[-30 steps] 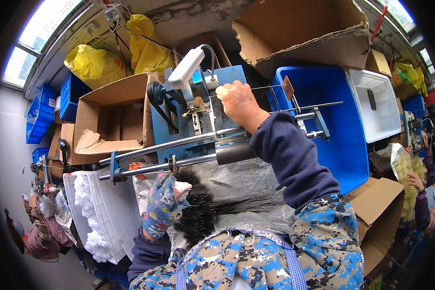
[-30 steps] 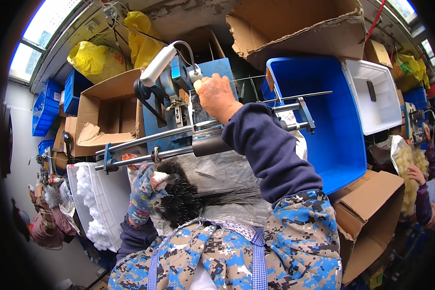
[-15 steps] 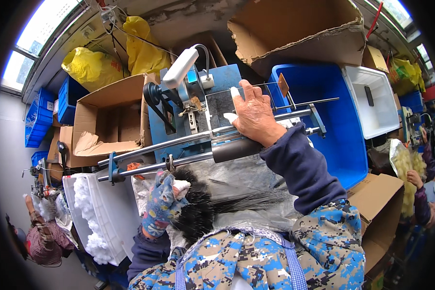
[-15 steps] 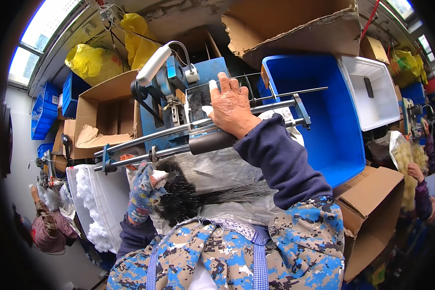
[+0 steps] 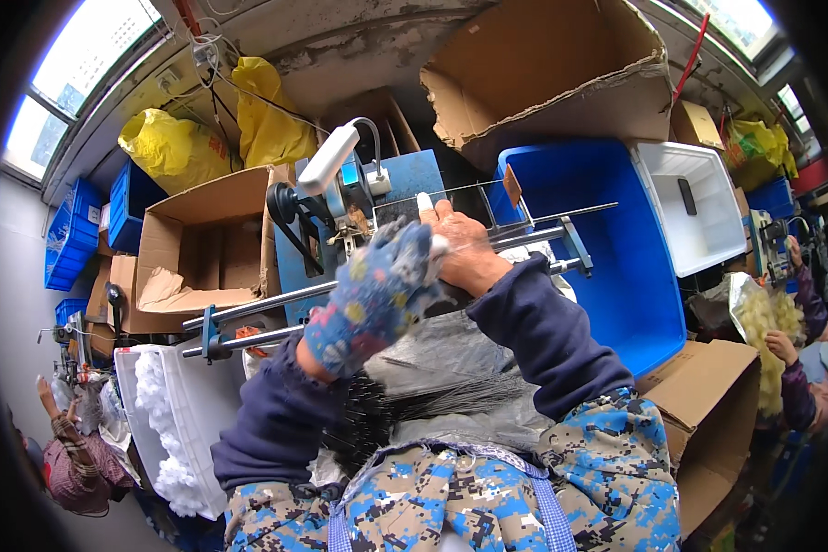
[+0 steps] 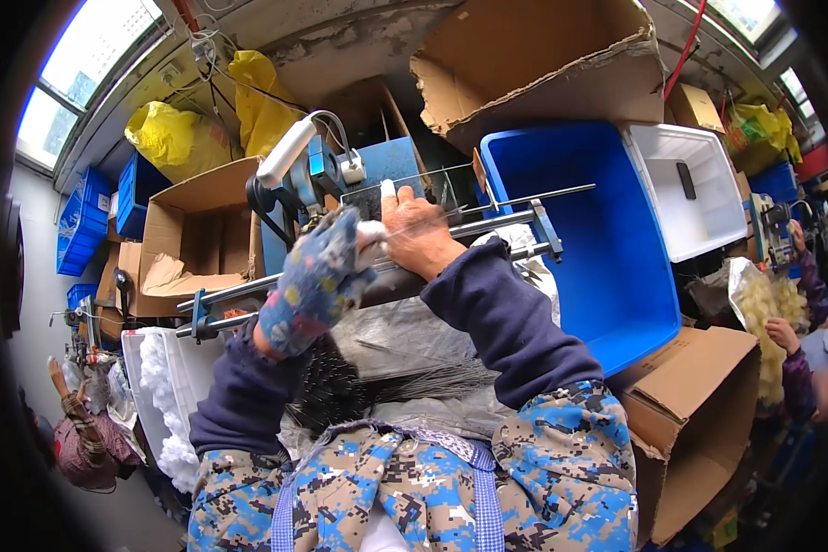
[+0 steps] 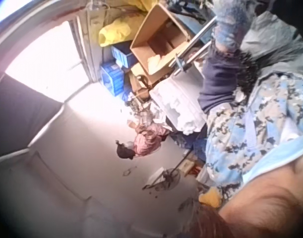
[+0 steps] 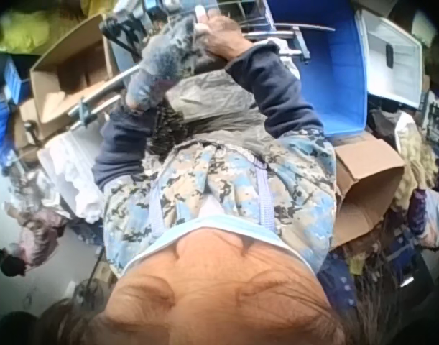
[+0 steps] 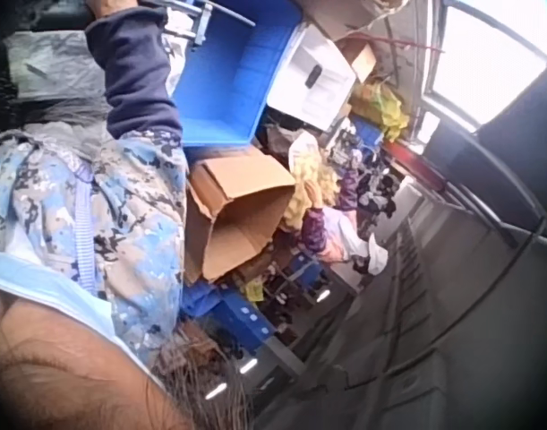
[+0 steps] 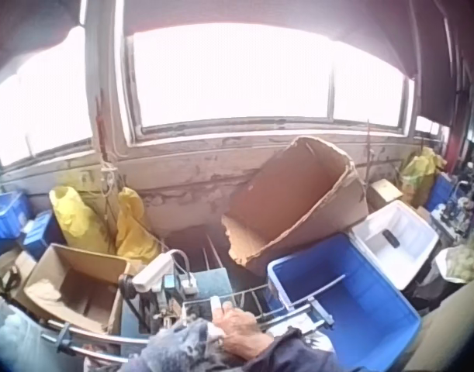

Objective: The person operates a small blue machine, repeatedly pulling a lever to process black bristles. They wear patterned gloves and handle the bristles with their left hand while operating the lever with their right. The person also adjusts a metal rod on the machine.

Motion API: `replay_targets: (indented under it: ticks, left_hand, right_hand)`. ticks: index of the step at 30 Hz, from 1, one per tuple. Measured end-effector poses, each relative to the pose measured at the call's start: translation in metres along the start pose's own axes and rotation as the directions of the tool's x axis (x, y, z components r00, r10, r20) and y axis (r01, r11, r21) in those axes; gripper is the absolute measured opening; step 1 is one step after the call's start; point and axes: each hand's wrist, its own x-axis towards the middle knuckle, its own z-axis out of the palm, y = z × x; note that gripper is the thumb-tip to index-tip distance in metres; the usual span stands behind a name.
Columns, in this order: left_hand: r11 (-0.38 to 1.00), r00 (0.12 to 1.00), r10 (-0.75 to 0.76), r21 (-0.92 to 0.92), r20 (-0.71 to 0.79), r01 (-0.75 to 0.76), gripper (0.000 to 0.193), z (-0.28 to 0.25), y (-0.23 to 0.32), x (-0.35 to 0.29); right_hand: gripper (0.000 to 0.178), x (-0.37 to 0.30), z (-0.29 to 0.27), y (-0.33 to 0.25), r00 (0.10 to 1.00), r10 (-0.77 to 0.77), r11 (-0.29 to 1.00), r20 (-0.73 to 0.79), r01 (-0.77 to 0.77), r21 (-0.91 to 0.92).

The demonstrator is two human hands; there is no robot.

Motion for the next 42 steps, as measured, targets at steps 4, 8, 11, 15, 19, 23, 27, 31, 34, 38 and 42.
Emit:
replay_targets:
  ticks: [4, 8, 11, 15, 19, 23, 27, 31, 34, 38, 42]
  left_hand:
    - [0.980, 0.989, 0.113, 0.151, 0.094, -0.126, 0.049, 0.089, -0.020, 0.109]
    - [0.949, 0.846, -0.311, 0.188, 0.432, 0.253, 0.036, 0.117, 0.004, 0.171]
    - [0.918, 0.802, -0.397, 0.192, 0.447, 0.348, 0.033, 0.131, 0.002, 0.172]
    - [0.918, 0.811, -0.395, 0.172, 0.430, 0.357, 0.034, 0.123, -0.002, 0.168]
    - [0.925, 0.830, -0.379, 0.153, 0.410, 0.346, 0.035, 0.118, -0.001, 0.163]
    - [0.928, 0.837, -0.372, 0.137, 0.402, 0.346, 0.036, 0.115, -0.002, 0.158]
    - [0.933, 0.847, -0.358, 0.121, 0.394, 0.338, 0.037, 0.112, -0.003, 0.152]
    - [0.937, 0.850, -0.349, 0.113, 0.394, 0.332, 0.039, 0.109, -0.003, 0.148]
    - [0.940, 0.855, -0.340, 0.108, 0.392, 0.325, 0.040, 0.106, -0.002, 0.147]
    - [0.947, 0.868, -0.317, 0.087, 0.382, 0.308, 0.041, 0.095, -0.002, 0.141]
    - [0.995, 0.997, -0.076, -0.066, 0.007, 0.076, 0.041, 0.062, -0.002, 0.104]
  right_hand:
    - [0.039, -0.001, 0.039, 0.017, 0.891, -0.385, 0.907, -0.239, 0.413, 0.079]
    - [0.039, -0.012, 0.028, 0.013, 0.948, -0.244, 0.958, -0.205, 0.268, 0.098]
    - [0.039, -0.022, 0.019, 0.009, 0.979, -0.127, 0.987, -0.159, 0.141, 0.080]
    - [0.039, -0.024, 0.017, 0.005, 0.986, -0.079, 0.994, -0.144, 0.088, 0.058]
    - [0.039, -0.024, 0.017, 0.000, 0.987, -0.068, 0.996, -0.145, 0.075, 0.045]
    - [0.039, -0.023, 0.021, -0.007, 0.985, -0.065, 0.996, -0.158, 0.073, 0.045]
    - [0.039, -0.019, 0.027, -0.016, 0.982, -0.067, 0.996, -0.177, 0.076, 0.046]
    - [0.039, -0.014, 0.032, -0.023, 0.976, -0.071, 0.995, -0.205, 0.083, 0.051]
    - [0.039, -0.012, 0.033, -0.026, 0.973, -0.077, 0.994, -0.218, 0.093, 0.064]
    - [0.039, -0.013, 0.031, -0.024, 0.970, -0.093, 0.990, -0.226, 0.113, 0.079]
    - [0.038, -0.014, 0.023, -0.017, 0.966, -0.171, 0.953, -0.195, 0.213, 0.216]
